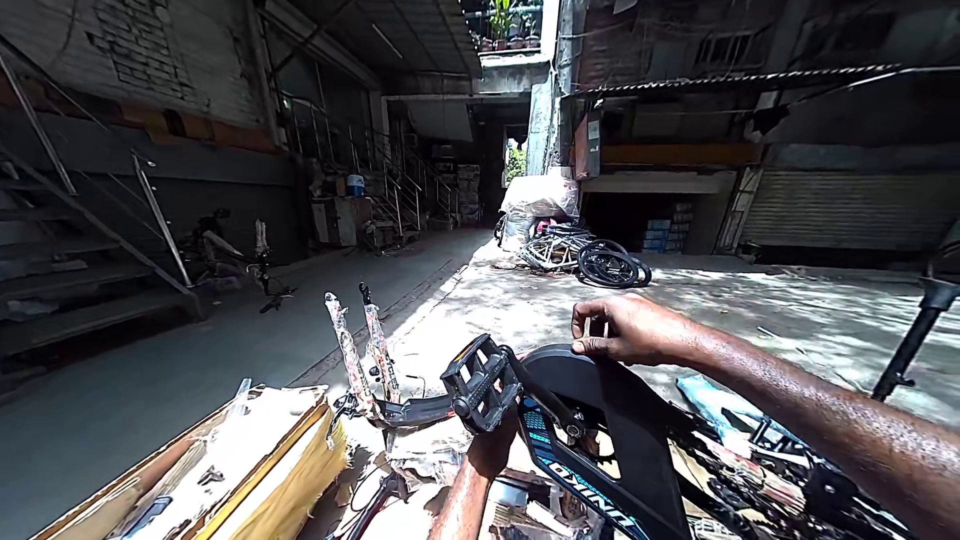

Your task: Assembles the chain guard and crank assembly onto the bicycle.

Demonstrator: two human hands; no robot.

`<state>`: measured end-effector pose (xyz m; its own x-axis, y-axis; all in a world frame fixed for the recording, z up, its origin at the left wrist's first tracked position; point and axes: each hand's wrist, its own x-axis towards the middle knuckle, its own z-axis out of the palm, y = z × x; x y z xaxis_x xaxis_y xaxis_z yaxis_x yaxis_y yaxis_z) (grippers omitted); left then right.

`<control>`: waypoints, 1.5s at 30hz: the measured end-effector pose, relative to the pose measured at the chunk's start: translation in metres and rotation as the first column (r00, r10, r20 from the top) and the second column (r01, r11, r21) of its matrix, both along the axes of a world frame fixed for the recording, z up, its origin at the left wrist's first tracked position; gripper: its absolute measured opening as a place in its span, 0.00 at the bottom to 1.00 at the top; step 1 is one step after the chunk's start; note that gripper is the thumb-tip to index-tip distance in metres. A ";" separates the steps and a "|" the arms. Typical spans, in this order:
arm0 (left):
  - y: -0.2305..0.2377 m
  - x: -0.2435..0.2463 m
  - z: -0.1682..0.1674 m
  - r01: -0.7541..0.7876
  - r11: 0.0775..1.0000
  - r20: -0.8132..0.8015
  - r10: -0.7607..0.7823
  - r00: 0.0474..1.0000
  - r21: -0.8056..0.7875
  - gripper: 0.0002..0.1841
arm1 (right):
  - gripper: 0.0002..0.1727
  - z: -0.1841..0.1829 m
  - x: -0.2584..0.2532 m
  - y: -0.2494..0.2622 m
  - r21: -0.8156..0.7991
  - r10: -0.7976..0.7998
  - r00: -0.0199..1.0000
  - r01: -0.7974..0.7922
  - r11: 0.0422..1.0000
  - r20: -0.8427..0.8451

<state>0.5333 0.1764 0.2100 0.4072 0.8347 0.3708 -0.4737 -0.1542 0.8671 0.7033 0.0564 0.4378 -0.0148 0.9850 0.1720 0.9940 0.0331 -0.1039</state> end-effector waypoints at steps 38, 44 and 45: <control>0.019 -0.002 -0.013 0.028 0.968 -0.069 -0.011 0.998 0.248 0.17 | 0.15 -0.028 0.009 -0.008 0.235 -0.003 0.995 0.028 0.972 -0.104; 0.012 -0.005 0.001 0.082 0.964 -0.107 -0.056 0.993 0.253 0.18 | 0.11 -0.029 0.008 -0.009 0.214 0.066 0.992 -0.041 0.976 -0.112; 0.014 -0.006 0.001 0.125 0.962 -0.071 -0.111 0.991 0.241 0.19 | 0.10 -0.026 0.007 -0.011 0.189 0.076 0.993 -0.057 0.980 -0.095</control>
